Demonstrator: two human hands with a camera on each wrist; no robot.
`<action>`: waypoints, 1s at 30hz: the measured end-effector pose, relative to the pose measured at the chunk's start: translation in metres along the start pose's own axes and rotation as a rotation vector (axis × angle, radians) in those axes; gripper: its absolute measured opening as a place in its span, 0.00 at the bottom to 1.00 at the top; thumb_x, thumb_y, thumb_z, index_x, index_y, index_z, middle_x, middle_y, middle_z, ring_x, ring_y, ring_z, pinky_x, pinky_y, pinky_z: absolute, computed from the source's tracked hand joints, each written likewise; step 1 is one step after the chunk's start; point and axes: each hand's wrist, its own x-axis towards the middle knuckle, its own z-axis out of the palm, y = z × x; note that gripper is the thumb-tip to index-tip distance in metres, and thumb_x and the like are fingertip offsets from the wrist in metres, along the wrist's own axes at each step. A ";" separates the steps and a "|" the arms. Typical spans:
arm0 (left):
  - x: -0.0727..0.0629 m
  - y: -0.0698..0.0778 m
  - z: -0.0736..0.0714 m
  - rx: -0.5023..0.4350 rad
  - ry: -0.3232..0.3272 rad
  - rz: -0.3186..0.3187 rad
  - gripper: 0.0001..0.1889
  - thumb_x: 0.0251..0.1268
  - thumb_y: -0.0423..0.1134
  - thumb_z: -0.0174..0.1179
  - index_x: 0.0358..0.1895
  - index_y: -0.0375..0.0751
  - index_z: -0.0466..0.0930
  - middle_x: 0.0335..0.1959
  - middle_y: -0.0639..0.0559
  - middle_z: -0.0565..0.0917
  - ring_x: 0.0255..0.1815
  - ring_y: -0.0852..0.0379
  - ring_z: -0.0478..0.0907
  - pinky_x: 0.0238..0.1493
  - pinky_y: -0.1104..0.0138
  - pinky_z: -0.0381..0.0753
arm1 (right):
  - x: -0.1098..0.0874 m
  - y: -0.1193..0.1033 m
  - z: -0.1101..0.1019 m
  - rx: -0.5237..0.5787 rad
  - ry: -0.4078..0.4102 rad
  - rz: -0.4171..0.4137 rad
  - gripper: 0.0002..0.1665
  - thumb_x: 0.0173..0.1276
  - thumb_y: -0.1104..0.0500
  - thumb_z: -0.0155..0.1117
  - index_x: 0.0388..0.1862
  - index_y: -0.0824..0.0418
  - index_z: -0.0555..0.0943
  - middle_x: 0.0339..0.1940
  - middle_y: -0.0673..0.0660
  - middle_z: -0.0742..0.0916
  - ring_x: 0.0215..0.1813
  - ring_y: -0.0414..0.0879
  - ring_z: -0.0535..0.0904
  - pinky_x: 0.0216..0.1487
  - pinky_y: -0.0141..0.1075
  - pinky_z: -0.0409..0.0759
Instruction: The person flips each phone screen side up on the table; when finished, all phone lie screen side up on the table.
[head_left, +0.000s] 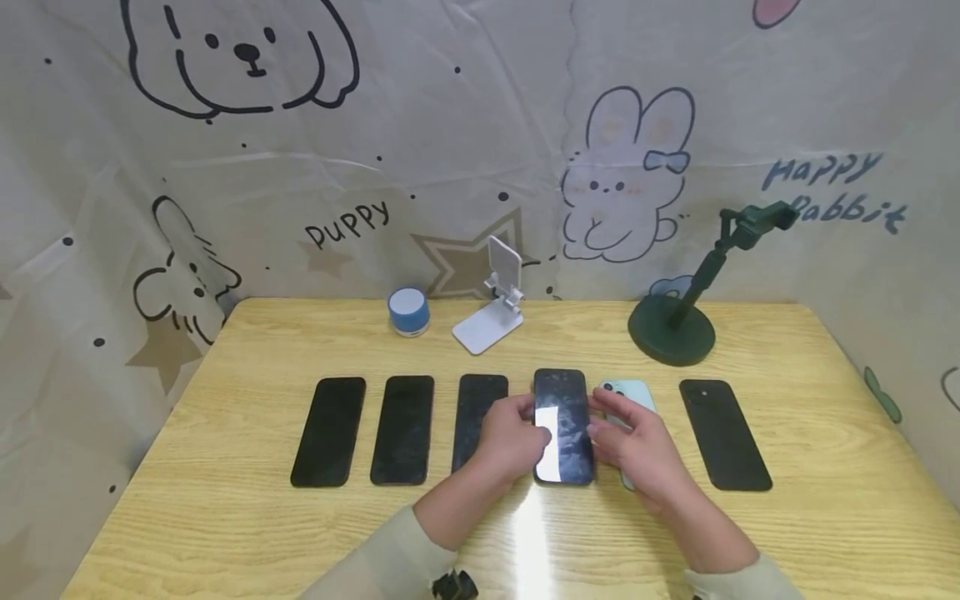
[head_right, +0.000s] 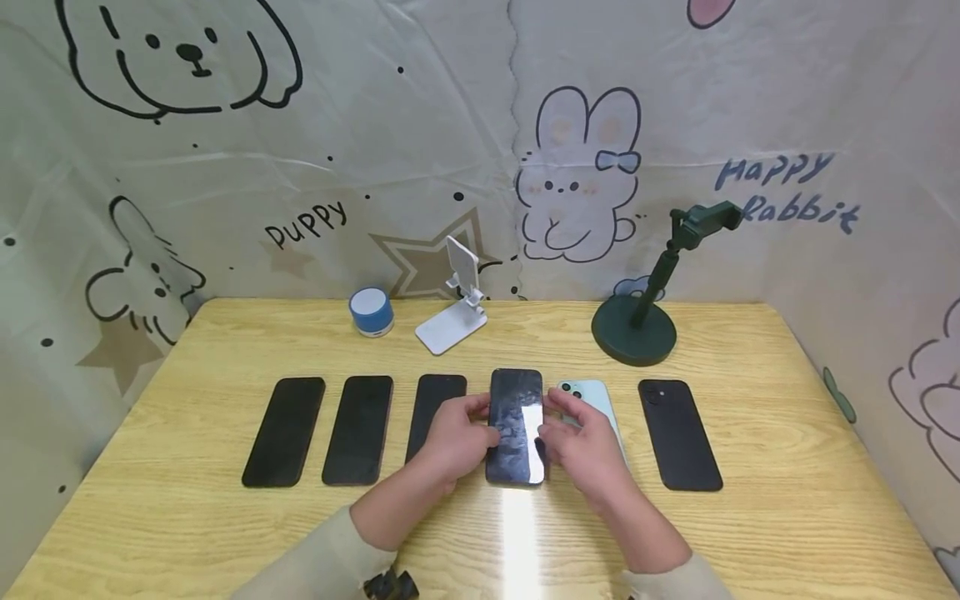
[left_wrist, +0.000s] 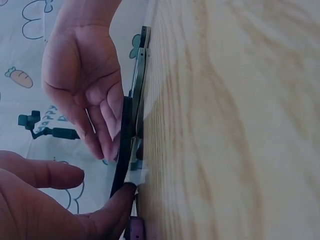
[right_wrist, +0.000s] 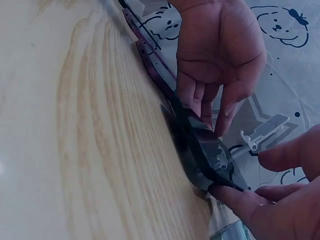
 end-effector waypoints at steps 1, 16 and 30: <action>-0.001 0.001 0.000 -0.002 0.006 -0.002 0.29 0.52 0.22 0.61 0.63 0.27 0.75 0.52 0.42 0.80 0.49 0.51 0.77 0.46 0.62 0.80 | 0.000 -0.001 0.000 -0.003 -0.009 -0.004 0.35 0.73 0.70 0.55 0.77 0.71 0.59 0.73 0.69 0.68 0.70 0.60 0.69 0.55 0.41 0.79; -0.007 0.002 -0.002 0.047 0.000 0.012 0.33 0.56 0.25 0.62 0.68 0.27 0.70 0.58 0.38 0.79 0.56 0.50 0.77 0.53 0.58 0.79 | 0.002 -0.003 -0.002 -0.112 -0.105 -0.003 0.38 0.73 0.67 0.58 0.76 0.75 0.56 0.75 0.71 0.63 0.74 0.63 0.61 0.64 0.44 0.71; -0.011 0.006 -0.001 0.112 0.002 0.049 0.34 0.60 0.32 0.62 0.71 0.27 0.65 0.67 0.36 0.73 0.68 0.43 0.69 0.56 0.53 0.76 | -0.004 -0.007 -0.013 -0.216 -0.095 -0.029 0.38 0.74 0.65 0.60 0.77 0.73 0.56 0.72 0.71 0.69 0.72 0.63 0.66 0.65 0.47 0.69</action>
